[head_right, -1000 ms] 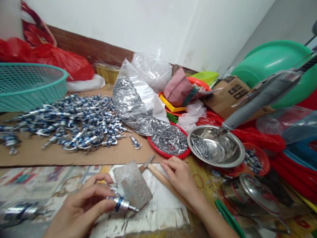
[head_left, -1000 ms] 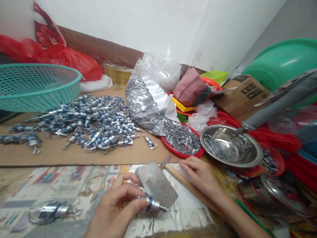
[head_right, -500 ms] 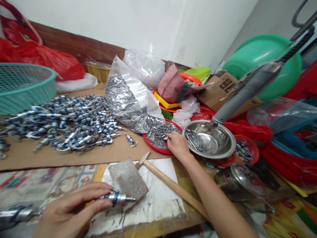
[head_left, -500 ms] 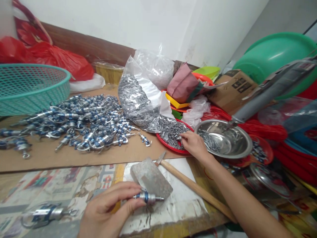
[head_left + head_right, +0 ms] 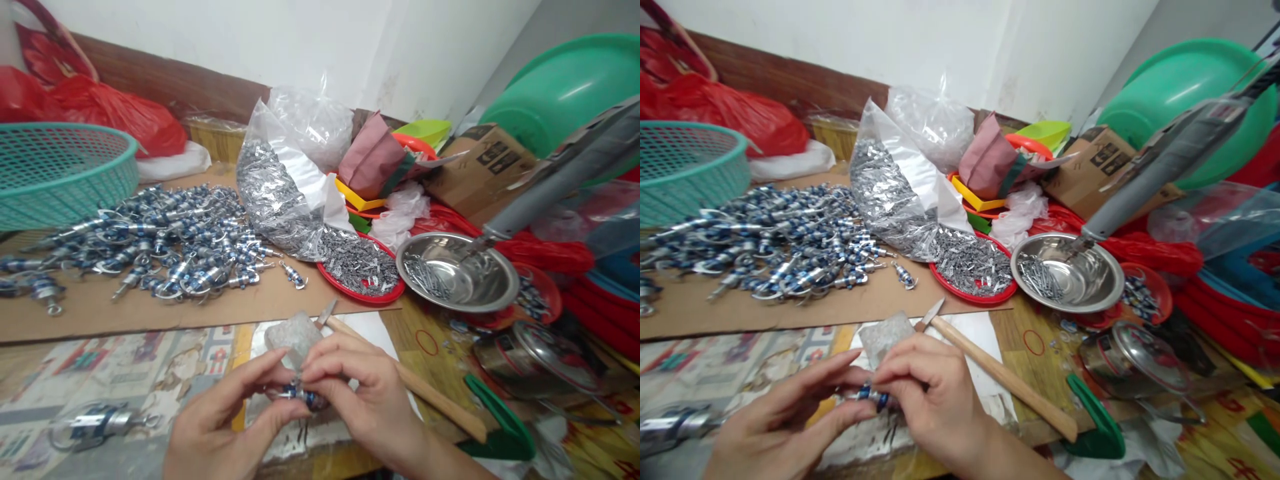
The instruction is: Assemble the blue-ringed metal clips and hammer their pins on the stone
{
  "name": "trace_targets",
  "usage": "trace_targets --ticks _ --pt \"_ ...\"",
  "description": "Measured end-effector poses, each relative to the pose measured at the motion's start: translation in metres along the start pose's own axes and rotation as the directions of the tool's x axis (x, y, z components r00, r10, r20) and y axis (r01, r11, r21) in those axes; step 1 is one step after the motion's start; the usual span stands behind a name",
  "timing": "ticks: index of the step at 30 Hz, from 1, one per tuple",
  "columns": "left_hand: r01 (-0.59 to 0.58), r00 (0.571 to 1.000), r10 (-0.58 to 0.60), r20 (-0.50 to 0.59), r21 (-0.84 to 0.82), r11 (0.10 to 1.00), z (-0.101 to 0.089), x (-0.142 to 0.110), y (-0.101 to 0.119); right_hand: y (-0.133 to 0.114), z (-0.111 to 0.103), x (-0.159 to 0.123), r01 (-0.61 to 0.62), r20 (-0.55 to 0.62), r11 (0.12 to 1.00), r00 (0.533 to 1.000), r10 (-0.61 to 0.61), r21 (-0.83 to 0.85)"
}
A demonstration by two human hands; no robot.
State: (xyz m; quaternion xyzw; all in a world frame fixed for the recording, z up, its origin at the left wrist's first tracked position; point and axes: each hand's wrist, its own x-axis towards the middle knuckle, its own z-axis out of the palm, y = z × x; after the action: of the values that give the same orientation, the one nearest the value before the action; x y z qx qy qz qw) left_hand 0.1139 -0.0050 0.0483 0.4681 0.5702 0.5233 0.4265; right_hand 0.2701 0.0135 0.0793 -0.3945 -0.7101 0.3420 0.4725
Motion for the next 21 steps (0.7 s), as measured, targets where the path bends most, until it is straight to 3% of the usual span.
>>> trace_targets --ticks 4,9,11,13,15,18,21 --pt "0.011 1.0 -0.011 -0.006 0.02 1.0 -0.002 0.0 0.004 0.0 0.0 -0.004 0.01 -0.028 0.997 1.0 -0.008 0.076" --pt "-0.027 1.0 0.026 0.016 0.053 0.998 -0.003 0.002 0.01 0.0 0.003 -0.009 -0.176 -0.043 0.966 0.981 0.187 0.191" --pt "-0.029 0.998 0.026 0.049 0.076 0.997 -0.005 0.003 0.012 -0.001 0.004 -0.012 -0.183 -0.035 0.965 0.981 0.193 0.189" --pt "0.002 0.993 -0.01 0.119 0.061 0.998 -0.008 0.006 0.013 0.0 0.004 -0.015 -0.094 -0.039 0.986 0.994 0.1 0.141" --pt "0.047 0.979 -0.044 0.197 -0.008 0.999 -0.011 0.009 0.013 0.002 0.002 -0.018 0.103 -0.035 0.995 0.994 -0.103 0.001" --pt "0.067 0.968 -0.049 0.244 -0.064 0.996 -0.015 0.013 0.011 0.005 -0.004 -0.019 0.418 0.113 0.869 0.909 -0.402 -0.267" --pt "0.014 0.964 -0.014 0.265 0.003 1.0 -0.018 0.013 0.013 0.006 -0.008 -0.016 0.531 0.252 0.77 0.847 -0.468 -0.355"
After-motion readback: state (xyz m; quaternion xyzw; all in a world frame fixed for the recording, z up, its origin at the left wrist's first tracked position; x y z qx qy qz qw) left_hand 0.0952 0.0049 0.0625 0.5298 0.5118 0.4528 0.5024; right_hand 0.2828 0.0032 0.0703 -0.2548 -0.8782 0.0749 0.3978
